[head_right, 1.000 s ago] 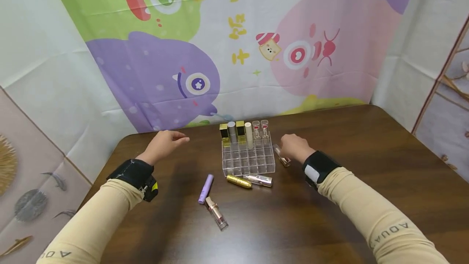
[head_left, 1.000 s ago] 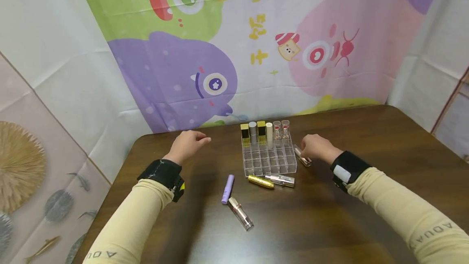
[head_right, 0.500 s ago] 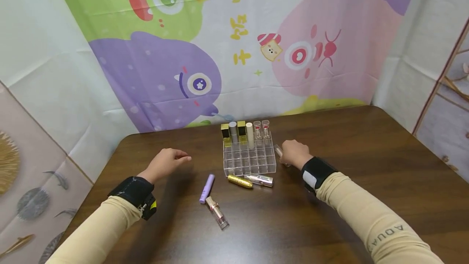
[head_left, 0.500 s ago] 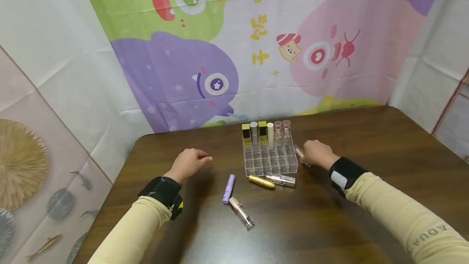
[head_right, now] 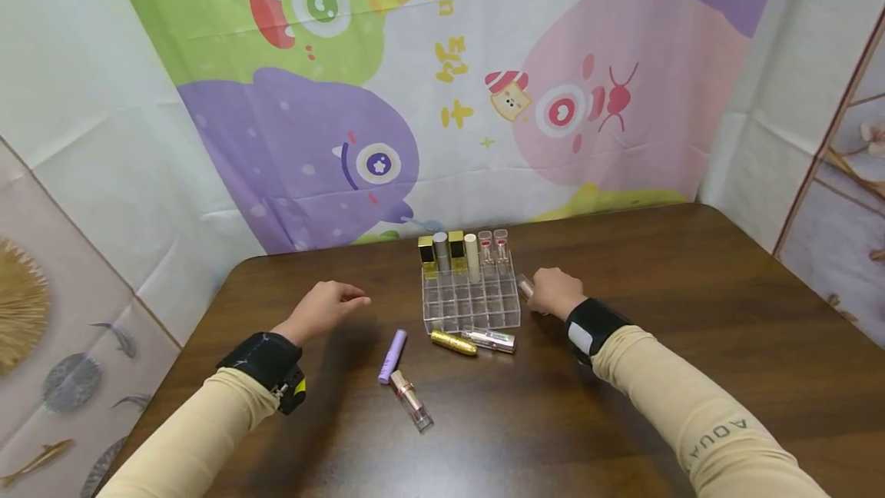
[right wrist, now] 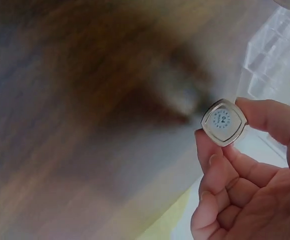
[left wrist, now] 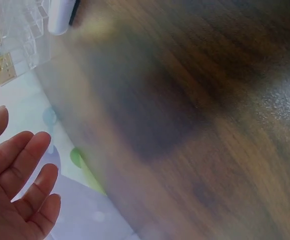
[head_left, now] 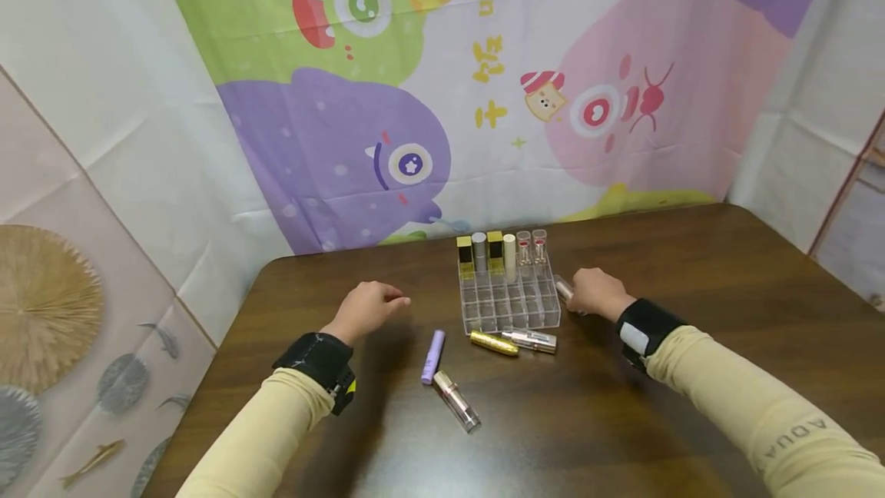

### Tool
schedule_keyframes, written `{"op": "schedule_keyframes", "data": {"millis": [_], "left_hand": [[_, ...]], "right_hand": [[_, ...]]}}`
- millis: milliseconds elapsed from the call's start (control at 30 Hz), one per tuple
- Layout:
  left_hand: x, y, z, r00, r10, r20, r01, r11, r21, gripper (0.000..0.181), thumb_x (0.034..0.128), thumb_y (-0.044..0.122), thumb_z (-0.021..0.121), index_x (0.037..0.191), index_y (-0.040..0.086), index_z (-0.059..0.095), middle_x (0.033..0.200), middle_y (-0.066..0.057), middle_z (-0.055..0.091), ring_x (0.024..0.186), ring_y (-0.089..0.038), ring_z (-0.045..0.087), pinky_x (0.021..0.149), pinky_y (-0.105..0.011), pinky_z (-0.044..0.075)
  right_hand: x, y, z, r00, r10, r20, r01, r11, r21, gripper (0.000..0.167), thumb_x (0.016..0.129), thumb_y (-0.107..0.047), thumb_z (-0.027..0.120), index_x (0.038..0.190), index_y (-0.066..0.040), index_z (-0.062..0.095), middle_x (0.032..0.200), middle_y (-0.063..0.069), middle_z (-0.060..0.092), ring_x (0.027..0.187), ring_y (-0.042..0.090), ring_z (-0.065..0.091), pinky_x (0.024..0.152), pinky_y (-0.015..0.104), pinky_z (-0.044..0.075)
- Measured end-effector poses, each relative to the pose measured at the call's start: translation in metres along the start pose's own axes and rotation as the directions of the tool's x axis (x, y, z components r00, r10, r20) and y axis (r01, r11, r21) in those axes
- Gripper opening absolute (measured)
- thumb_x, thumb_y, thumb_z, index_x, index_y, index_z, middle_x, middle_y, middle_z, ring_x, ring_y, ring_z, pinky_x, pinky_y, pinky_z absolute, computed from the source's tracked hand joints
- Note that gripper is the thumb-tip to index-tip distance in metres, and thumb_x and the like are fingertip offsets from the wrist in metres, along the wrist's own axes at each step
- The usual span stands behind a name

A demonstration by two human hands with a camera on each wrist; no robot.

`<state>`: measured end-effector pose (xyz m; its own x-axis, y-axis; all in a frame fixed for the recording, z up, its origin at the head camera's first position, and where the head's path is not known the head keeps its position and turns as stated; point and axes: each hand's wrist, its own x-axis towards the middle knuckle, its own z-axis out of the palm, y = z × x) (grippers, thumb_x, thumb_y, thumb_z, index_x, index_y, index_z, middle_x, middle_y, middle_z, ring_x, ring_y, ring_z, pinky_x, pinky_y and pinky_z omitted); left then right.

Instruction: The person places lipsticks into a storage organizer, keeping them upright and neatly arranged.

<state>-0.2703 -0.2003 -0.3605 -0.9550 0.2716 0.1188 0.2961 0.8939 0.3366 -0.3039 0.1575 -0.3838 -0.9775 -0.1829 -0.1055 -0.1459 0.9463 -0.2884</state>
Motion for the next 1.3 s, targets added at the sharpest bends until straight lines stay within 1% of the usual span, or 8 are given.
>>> {"op": "schedule_keyframes", "data": {"millis": [200, 400, 533, 733, 933, 1133, 1267, 1300], "left_hand": [[-0.002, 0.005, -0.002, 1.000, 0.019, -0.023, -0.019, 1.000, 0.008, 0.025, 0.0857, 0.026, 0.062, 0.097, 0.004, 0.071, 0.094, -0.009, 0.069, 0.089, -0.025, 0.064, 0.078, -0.040, 0.049], [-0.003, 0.006, -0.002, 1.000, 0.027, -0.009, -0.027, 1.000, 0.000, 0.026, 0.0865, 0.025, 0.061, 0.098, 0.004, 0.070, 0.094, -0.009, 0.069, 0.087, -0.024, 0.064, 0.076, -0.039, 0.049], [-0.002, 0.008, -0.003, 0.999, 0.033, -0.015, -0.033, 0.999, -0.001, 0.024, 0.0863, 0.025, 0.062, 0.097, 0.005, 0.071, 0.093, -0.008, 0.069, 0.086, -0.023, 0.064, 0.076, -0.039, 0.049], [0.001, 0.013, -0.003, 0.998, 0.067, -0.022, -0.067, 0.998, 0.011, 0.025, 0.0867, 0.026, 0.061, 0.097, 0.005, 0.071, 0.093, -0.008, 0.070, 0.087, -0.023, 0.064, 0.077, -0.039, 0.049], [0.002, 0.019, -0.005, 0.996, 0.079, -0.036, -0.079, 0.997, 0.003, 0.025, 0.0861, 0.026, 0.062, 0.096, 0.005, 0.071, 0.092, -0.007, 0.070, 0.086, -0.022, 0.064, 0.077, -0.038, 0.049], [0.004, 0.026, -0.006, 0.997, 0.068, -0.026, -0.069, 0.996, -0.048, 0.024, 0.0858, 0.025, 0.063, 0.097, 0.006, 0.071, 0.092, -0.006, 0.070, 0.085, -0.020, 0.064, 0.076, -0.036, 0.049], [0.007, 0.031, -0.007, 0.998, 0.067, -0.018, -0.068, 0.995, -0.078, 0.026, 0.0853, 0.024, 0.063, 0.101, 0.004, 0.070, 0.095, -0.008, 0.069, 0.088, -0.021, 0.064, 0.079, -0.036, 0.049], [0.008, 0.032, -0.007, 0.998, 0.064, -0.015, -0.065, 0.994, -0.088, 0.028, 0.0849, 0.024, 0.064, 0.102, 0.003, 0.069, 0.096, -0.008, 0.069, 0.089, -0.022, 0.064, 0.080, -0.037, 0.049]], "right_hand": [[-0.005, 0.001, -0.015, 0.999, -0.043, 0.004, 0.043, 0.999, 0.019, 0.011, 0.072, -0.011, 0.061, 0.061, -0.006, 0.060, 0.056, 0.002, 0.057, 0.050, 0.014, 0.049, 0.045, 0.026, 0.035], [-0.019, -0.005, -0.037, 0.996, -0.088, 0.001, 0.088, 0.994, 0.059, 0.022, 0.072, -0.010, 0.059, 0.051, -0.011, 0.052, 0.048, -0.004, 0.046, 0.044, 0.010, 0.036, 0.045, 0.024, 0.029], [-0.030, -0.012, -0.051, 0.990, -0.138, -0.005, 0.138, 0.987, 0.082, 0.020, 0.075, -0.010, 0.060, 0.055, -0.007, 0.056, 0.050, -0.002, 0.049, 0.046, 0.009, 0.034, 0.047, 0.024, 0.029], [-0.038, -0.023, -0.063, 0.982, -0.189, -0.023, 0.191, 0.980, 0.062, 0.011, 0.075, -0.012, 0.060, 0.066, -0.006, 0.062, 0.060, -0.001, 0.056, 0.052, 0.011, 0.042, 0.050, 0.025, 0.033], [-0.037, -0.038, -0.066, 0.974, -0.222, -0.036, 0.224, 0.973, 0.048, 0.008, 0.076, -0.011, 0.060, 0.076, -0.004, 0.065, 0.066, 0.001, 0.056, 0.057, 0.014, 0.044, 0.053, 0.026, 0.034], [-0.030, -0.058, -0.061, 0.961, -0.275, -0.026, 0.275, 0.961, 0.019, 0.008, 0.074, -0.009, 0.060, 0.078, -0.006, 0.065, 0.076, 0.003, 0.060, 0.064, 0.014, 0.048, 0.057, 0.027, 0.038], [-0.026, -0.074, -0.055, 0.940, -0.341, -0.026, 0.341, 0.940, -0.009, 0.014, 0.072, -0.007, 0.059, 0.083, -0.005, 0.067, 0.081, 0.004, 0.063, 0.067, 0.015, 0.052, 0.063, 0.031, 0.044], [-0.025, -0.079, -0.053, 0.932, -0.362, -0.029, 0.362, 0.932, -0.022, 0.014, 0.072, -0.007, 0.058, 0.083, -0.005, 0.067, 0.081, 0.004, 0.064, 0.066, 0.015, 0.053, 0.068, 0.033, 0.046]]}}
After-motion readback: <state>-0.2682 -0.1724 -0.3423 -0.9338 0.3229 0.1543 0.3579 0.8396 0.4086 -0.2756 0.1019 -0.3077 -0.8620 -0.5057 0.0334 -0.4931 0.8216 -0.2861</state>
